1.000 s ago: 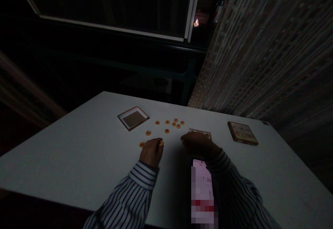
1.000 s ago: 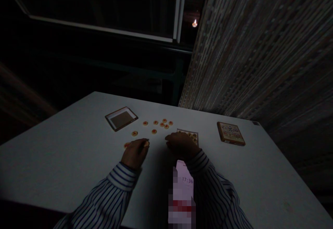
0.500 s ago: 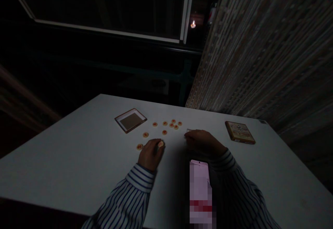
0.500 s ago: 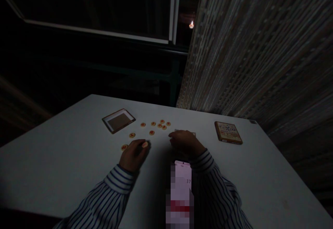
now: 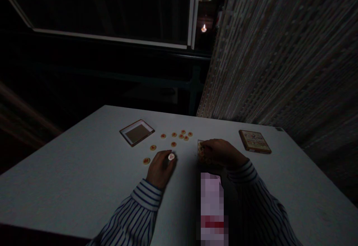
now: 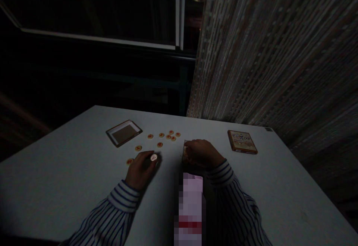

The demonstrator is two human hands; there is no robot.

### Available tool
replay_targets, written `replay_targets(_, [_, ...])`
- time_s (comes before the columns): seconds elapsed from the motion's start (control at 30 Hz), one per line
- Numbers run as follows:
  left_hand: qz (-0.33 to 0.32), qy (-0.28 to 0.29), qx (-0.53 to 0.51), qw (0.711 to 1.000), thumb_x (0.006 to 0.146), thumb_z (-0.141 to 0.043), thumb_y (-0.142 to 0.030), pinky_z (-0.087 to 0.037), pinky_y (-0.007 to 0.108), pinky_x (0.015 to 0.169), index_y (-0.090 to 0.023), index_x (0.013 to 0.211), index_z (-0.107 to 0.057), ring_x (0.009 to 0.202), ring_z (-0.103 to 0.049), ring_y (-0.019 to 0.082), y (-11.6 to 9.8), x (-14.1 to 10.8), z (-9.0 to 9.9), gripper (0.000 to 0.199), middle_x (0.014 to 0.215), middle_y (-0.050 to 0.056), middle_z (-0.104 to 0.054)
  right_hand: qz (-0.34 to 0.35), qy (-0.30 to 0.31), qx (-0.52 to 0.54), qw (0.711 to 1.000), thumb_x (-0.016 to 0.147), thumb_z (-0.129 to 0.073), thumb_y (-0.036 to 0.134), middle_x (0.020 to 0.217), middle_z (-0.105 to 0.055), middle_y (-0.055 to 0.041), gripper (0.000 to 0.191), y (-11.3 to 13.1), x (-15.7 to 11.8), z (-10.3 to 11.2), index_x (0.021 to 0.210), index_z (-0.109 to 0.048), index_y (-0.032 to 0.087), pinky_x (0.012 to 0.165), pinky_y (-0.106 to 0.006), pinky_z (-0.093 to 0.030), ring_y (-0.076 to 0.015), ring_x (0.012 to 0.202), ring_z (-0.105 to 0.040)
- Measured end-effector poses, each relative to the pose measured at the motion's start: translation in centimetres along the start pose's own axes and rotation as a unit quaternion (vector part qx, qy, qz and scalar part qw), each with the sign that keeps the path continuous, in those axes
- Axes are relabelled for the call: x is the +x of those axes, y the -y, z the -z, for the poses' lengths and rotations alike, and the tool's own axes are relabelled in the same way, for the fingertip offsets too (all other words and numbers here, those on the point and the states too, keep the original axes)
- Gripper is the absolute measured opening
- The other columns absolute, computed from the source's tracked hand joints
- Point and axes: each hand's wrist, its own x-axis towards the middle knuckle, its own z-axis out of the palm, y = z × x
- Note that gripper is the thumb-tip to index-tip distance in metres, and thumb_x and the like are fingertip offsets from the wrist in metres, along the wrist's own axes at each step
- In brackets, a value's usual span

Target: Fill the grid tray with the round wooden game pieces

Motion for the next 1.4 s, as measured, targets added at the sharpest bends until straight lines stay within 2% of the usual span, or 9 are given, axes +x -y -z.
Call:
replay_targets(0.33, [0.013, 0.018, -0.048, 0.999, 0.076, -0.055, -0.028, -0.049, 0.034, 0.076, -0.016, 0.100, -0.054, 0.085, -0.057, 0.018, -2.1, 1.4, -0.7, 0.027, 0.092, 0.007, -0.060, -0.016, 0.001, 0.008, 1.000, 0.085, -0.035, 0.027, 0.102, -0.065, -0.0066, 0.033, -0.9, -0.5, 0.6, 0.109, -0.058, 0.020, 0.073, -0.027, -0.042, -0.0191, 0.090, -0.060])
replay_targets(0.73, [0.015, 0.019, -0.093, 0.995, 0.074, -0.055, -0.023, -0.049, 0.031, 0.076, -0.015, 0.102, -0.054, 0.084, -0.057, 0.017, -5.2, 3.4, -3.8, 0.029, 0.092, 0.006, -0.060, -0.022, -0.027, 0.040, 0.999, 0.084, -0.038, 0.026, 0.105, -0.064, -0.0061, 0.033, -2.2, -1.4, 1.4, 0.110, -0.057, 0.020, 0.078, -0.027, -0.042, -0.0181, 0.095, -0.059])
replay_targets(1.07, [0.028, 0.037, -0.137, 0.989, 0.074, -0.056, -0.024, -0.049, 0.034, 0.079, -0.017, 0.104, -0.053, 0.087, -0.058, 0.017, -6.4, 4.8, -6.5, 0.031, 0.095, 0.006, -0.061, -0.029, -0.044, 0.055, 0.997, 0.084, -0.041, 0.025, 0.105, -0.064, -0.0077, 0.034, -2.7, -2.0, 1.8, 0.113, -0.055, 0.017, 0.079, -0.027, -0.042, -0.0173, 0.094, -0.059])
replay_targets(1.4, [0.047, 0.050, -0.130, 0.989, 0.079, -0.051, -0.031, -0.051, 0.034, 0.076, -0.017, 0.102, -0.055, 0.087, -0.060, 0.018, -6.6, 3.5, -8.2, 0.027, 0.096, 0.007, -0.064, -0.018, -0.067, 0.059, 0.996, 0.083, -0.043, 0.021, 0.084, -0.066, -0.0049, 0.019, -3.4, -1.6, 1.8, 0.087, -0.061, 0.017, 0.068, -0.023, -0.038, -0.0138, 0.077, -0.058])
